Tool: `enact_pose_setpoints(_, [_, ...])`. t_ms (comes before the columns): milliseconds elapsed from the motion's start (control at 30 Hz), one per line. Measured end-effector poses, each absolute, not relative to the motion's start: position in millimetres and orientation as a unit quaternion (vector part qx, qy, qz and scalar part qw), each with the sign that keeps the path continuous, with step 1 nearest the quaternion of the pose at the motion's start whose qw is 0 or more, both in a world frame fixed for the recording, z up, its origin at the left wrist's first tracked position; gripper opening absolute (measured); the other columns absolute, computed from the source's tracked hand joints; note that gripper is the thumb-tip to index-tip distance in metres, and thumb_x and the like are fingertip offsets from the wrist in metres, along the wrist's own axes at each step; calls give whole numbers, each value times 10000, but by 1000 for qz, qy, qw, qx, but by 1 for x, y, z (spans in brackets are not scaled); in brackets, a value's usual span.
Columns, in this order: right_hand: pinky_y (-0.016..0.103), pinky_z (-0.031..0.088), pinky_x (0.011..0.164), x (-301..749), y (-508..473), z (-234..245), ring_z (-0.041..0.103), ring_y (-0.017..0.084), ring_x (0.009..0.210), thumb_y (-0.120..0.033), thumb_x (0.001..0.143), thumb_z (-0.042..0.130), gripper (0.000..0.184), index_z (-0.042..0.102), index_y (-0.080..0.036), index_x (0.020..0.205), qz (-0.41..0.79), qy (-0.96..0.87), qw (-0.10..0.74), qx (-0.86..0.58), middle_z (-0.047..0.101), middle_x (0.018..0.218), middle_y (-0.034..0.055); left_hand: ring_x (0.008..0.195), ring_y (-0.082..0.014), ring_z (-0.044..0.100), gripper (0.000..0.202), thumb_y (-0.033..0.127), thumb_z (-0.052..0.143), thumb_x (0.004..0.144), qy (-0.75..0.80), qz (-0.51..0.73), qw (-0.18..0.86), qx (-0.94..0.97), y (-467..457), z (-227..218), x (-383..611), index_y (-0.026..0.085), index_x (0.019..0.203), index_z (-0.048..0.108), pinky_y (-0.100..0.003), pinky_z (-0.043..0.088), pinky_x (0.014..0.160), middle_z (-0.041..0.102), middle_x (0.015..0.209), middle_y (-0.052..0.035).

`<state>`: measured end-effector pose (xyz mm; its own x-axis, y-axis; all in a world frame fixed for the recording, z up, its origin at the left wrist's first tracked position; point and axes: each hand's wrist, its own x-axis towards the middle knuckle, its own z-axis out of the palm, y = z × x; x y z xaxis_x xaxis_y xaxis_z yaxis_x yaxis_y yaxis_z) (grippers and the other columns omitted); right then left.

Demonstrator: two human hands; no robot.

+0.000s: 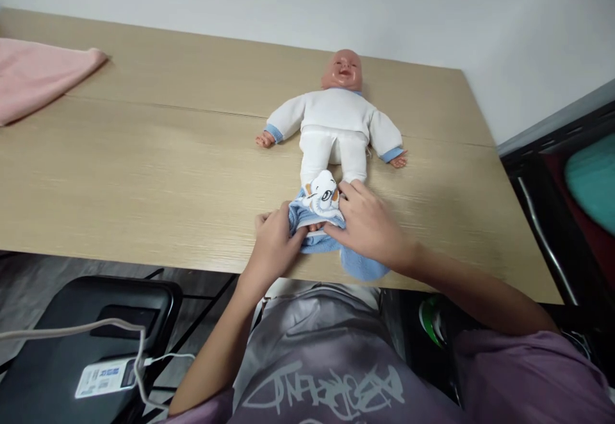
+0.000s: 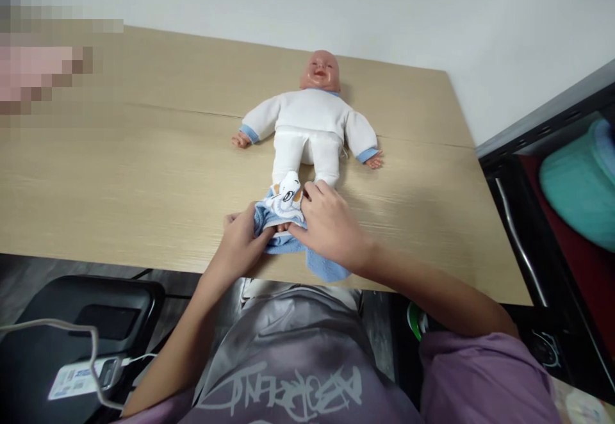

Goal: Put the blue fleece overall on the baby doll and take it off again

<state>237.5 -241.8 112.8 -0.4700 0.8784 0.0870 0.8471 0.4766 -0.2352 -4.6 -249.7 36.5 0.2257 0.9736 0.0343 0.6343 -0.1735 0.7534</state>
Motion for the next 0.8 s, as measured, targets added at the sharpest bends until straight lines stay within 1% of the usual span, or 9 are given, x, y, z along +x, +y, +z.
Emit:
enact_pose_setpoints(133, [633, 660, 1178, 236, -247, 101, 752, 461, 1307, -342, 1122, 886, 293, 824, -146, 1330, 71, -853, 97, -508, 847, 1335, 233, 1195, -478, 779, 185, 338, 689, 1065, 556, 294, 325, 706, -248, 34, 1, 283, 1240, 667, -656, 471, 1111, 826, 1144, -137])
enact_pose_setpoints(233, [647, 658, 1189, 236, -246, 92, 755, 465, 1312, -272, 1094, 865, 241, 805, -161, 1300, 83, -853, 109, -504, 854, 1320, 232, 1238, -454, 799, 336, 306, 734, 1021, 543, 320, 364, 686, -246, 33, -1, 290, 1355, 704, -641, 521, 1135, 862, 1250, -135])
enact_pose_setpoints(300, [614, 662, 1187, 239, -242, 89, 772, 442, 1308, -211, 1036, 878, 236, 790, -183, 1253, 114, -840, 145, -511, 860, 1309, 207, 1298, -448, 800, 427, 282, 738, 1002, 535, 332, 383, 676, -244, 35, -4, 291, 1429, 713, -620, 552, 1146, 871, 1355, -146])
enact_pose_setpoints(367, [571, 670, 1148, 244, -237, 89, 796, 414, 1276, -183, 981, 892, 259, 773, -201, 1210, 154, -817, 190, -522, 865, 1289, 179, 1302, -422, 804, 403, 279, 731, 1011, 527, 346, 392, 670, -241, 38, -6, 285, 1414, 726, -573, 583, 1117, 872, 1380, -141])
enact_pose_setpoints(467, [512, 671, 1065, 251, -230, 88, 825, 380, 1193, -209, 938, 907, 275, 764, -215, 1172, 208, -786, 253, -524, 877, 1253, 147, 1185, -353, 812, 300, 272, 725, 1033, 518, 368, 374, 675, -237, 46, -8, 270, 1332, 745, -487, 604, 1018, 879, 1280, -103])
enact_pose_setpoints(567, [433, 661, 942, 253, -228, 85, 826, 314, 1016, -233, 912, 922, 275, 765, -229, 1138, 262, -738, 324, -530, 889, 1123, 83, 1033, -287, 789, 195, 270, 725, 1069, 509, 398, 346, 680, -230, 50, -8, 257, 1261, 754, -425, 594, 915, 875, 1156, -64])
enact_pose_setpoints(633, [400, 646, 860, 253, -228, 83, 799, 280, 911, -235, 902, 917, 241, 757, -240, 1083, 282, -710, 360, -535, 876, 1025, 49, 986, -265, 771, 133, 285, 721, 1106, 497, 421, 340, 678, -223, 50, -8, 253, 1230, 757, -412, 592, 890, 867, 1115, -57])
enact_pose_setpoints(733, [413, 657, 840, 255, -220, 84, 781, 273, 873, -256, 905, 905, 191, 740, -249, 1002, 289, -713, 384, -511, 857, 982, 44, 1069, -277, 774, 111, 314, 736, 1134, 463, 443, 341, 688, -208, 46, -9, 253, 1217, 774, -443, 630, 972, 852, 1169, -81])
enact_pose_setpoints(800, [450, 695, 931, 261, -210, 86, 811, 293, 950, -289, 921, 908, 193, 770, -243, 1048, 301, -725, 397, -476, 878, 1053, 60, 1199, -301, 787, 154, 352, 760, 1142, 423, 450, 353, 703, -194, 46, -11, 253, 1256, 791, -485, 653, 1100, 845, 1276, -109])
